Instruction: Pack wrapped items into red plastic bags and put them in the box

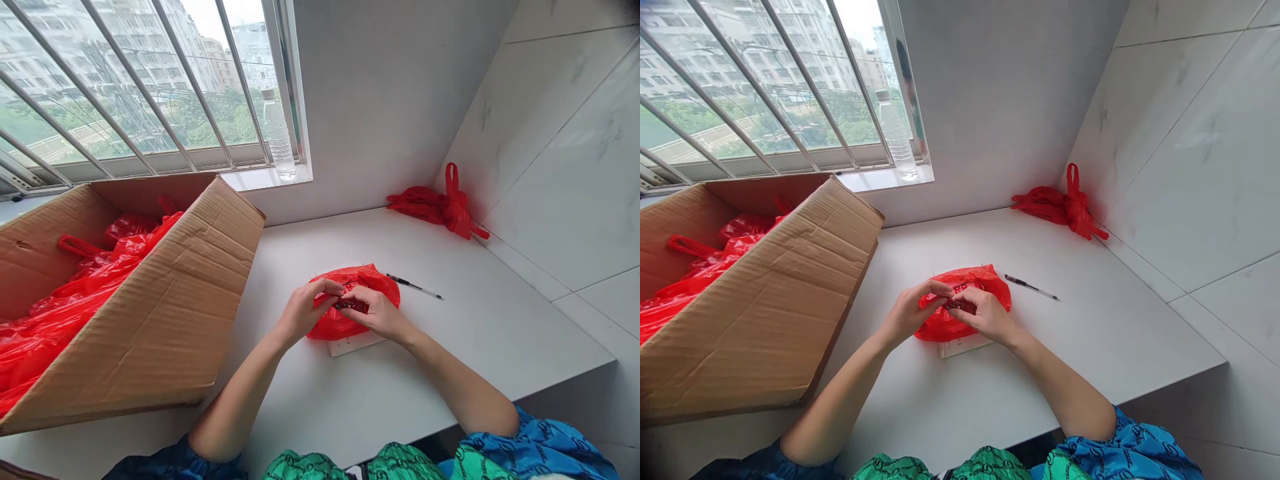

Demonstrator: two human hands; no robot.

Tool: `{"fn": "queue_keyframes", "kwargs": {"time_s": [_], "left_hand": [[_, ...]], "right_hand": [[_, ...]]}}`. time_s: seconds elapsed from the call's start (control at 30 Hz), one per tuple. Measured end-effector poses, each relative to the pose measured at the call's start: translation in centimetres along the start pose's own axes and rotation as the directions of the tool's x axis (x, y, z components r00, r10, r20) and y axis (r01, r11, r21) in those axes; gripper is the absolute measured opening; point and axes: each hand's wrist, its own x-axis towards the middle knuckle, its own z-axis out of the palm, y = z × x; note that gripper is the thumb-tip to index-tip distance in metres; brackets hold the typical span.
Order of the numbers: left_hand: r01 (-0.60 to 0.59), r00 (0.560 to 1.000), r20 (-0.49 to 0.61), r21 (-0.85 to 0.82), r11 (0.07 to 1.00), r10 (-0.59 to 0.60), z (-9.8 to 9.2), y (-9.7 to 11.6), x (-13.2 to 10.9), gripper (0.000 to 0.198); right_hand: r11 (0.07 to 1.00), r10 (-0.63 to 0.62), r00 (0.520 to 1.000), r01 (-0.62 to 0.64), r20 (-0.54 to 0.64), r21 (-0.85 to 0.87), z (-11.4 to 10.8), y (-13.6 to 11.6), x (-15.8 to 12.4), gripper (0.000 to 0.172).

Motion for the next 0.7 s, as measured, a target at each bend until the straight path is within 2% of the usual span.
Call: {"fn": "queue_keyframes", "kwargs": {"time_s": [0.1, 0.27, 0.43, 0.53, 0.6, 0.7], "left_hand": [[-0.005, 1.000, -0.014, -0.042, 0.999, 0.005, 0.23, 0.26, -0.04, 0.021], [0.058, 0.997, -0.056, -0.049, 0.997, -0.061, 0.43, 0.22, 0.02, 0.020], [0.108, 0.989, -0.065, -0.298, 0.949, -0.133, 0.75, -0.38, 0.23, 0.026], [0.131, 0.987, -0.038, -0.382, 0.915, -0.158, 0.71, -0.46, 0.23, 0.028], [0.149, 0.987, -0.002, -0.403, 0.903, -0.163, 0.54, -0.43, 0.19, 0.028], [0.165, 0.985, 0.028, -0.402, 0.901, -0.168, 0.29, -0.42, 0.14, 0.028]], "right_hand": [[0.996, 0.016, 1.000, -0.015, -0.009, 0.091, -0.02, 0.16, -0.02, 0.022], [0.977, 0.055, 0.998, -0.050, -0.015, 0.207, 0.00, 0.13, 0.09, 0.025], [0.896, 0.159, 0.987, -0.154, 0.022, 0.417, 0.32, 0.16, 0.25, 0.030], [0.832, 0.207, 0.976, -0.216, 0.075, 0.512, 0.48, 0.07, 0.27, 0.035], [0.839, 0.181, 0.979, -0.203, 0.092, 0.505, 0.37, -0.08, 0.22, 0.036], [0.909, 0.110, 0.991, -0.131, 0.075, 0.395, -0.06, -0.29, 0.11, 0.030]]}}
